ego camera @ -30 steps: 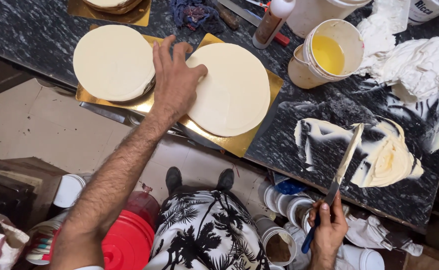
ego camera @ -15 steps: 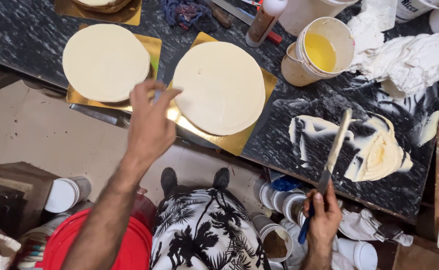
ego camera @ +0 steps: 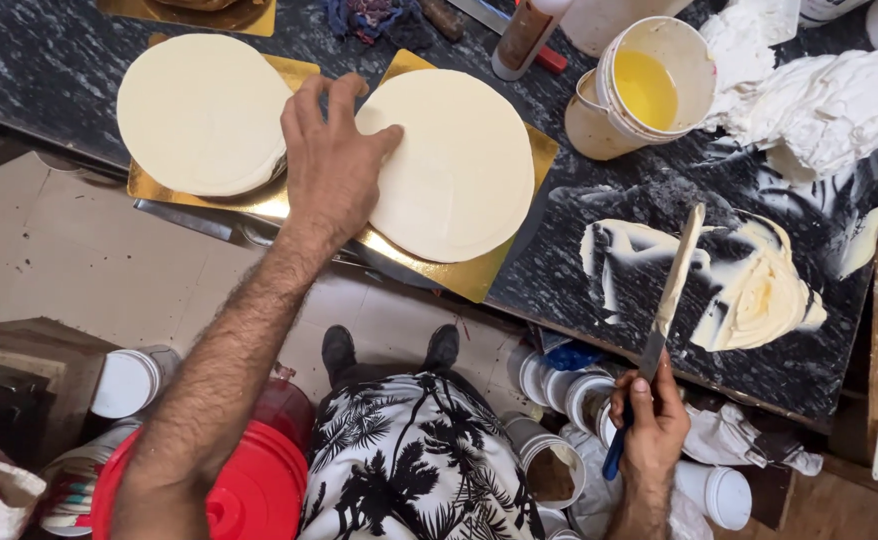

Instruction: The person uses a spatula to spread and smooth cream over several round cakes on a workspace, repeatedly picking up more cream from the table and applying it to the tops and sides of the cakes.

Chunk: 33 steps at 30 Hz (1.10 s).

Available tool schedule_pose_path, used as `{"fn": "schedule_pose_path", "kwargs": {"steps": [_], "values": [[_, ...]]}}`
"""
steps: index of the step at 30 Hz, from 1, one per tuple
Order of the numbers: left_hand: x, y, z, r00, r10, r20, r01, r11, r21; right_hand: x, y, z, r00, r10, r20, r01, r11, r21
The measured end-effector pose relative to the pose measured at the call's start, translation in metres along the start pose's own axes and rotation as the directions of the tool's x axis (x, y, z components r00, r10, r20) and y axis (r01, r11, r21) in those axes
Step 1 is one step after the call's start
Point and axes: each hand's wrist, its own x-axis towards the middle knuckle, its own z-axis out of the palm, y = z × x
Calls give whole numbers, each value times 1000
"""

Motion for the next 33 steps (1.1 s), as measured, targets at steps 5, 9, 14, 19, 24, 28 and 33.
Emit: {"fn": "schedule_pose_path", "kwargs": {"steps": [5,9,14,19,24,28,33], "values": [[3,1,3,1000,-4,14,4,1000,-11,-1,1,-2,1000,7,-13,-7,1000,14],[5,6,-7,1000,-5,-7,4,999,-48,-2,2,-2,1000,-2,-8,2,1000,13],[-44,5,-43,997,-74,-33,64,969,-240,-6,4,-6,999,4,-48,-4,1000,-7],[-143,6,-25,828,-508,240,558,789,-257,-16,4,-15,990,14,-143,-9,999,34],[-163,9,83,915,-360,182,381,920,-94,-12,1,-16,993,1,-121,8,997,76],[-157,6,133,912,-353,210,280,909,309,-6,-9,-8,992,-4,-124,8,999,32],[-160,0,120,930,-288,229,175,893,414,-4,-20,10,998,-66,2,66,996,-54]]}}
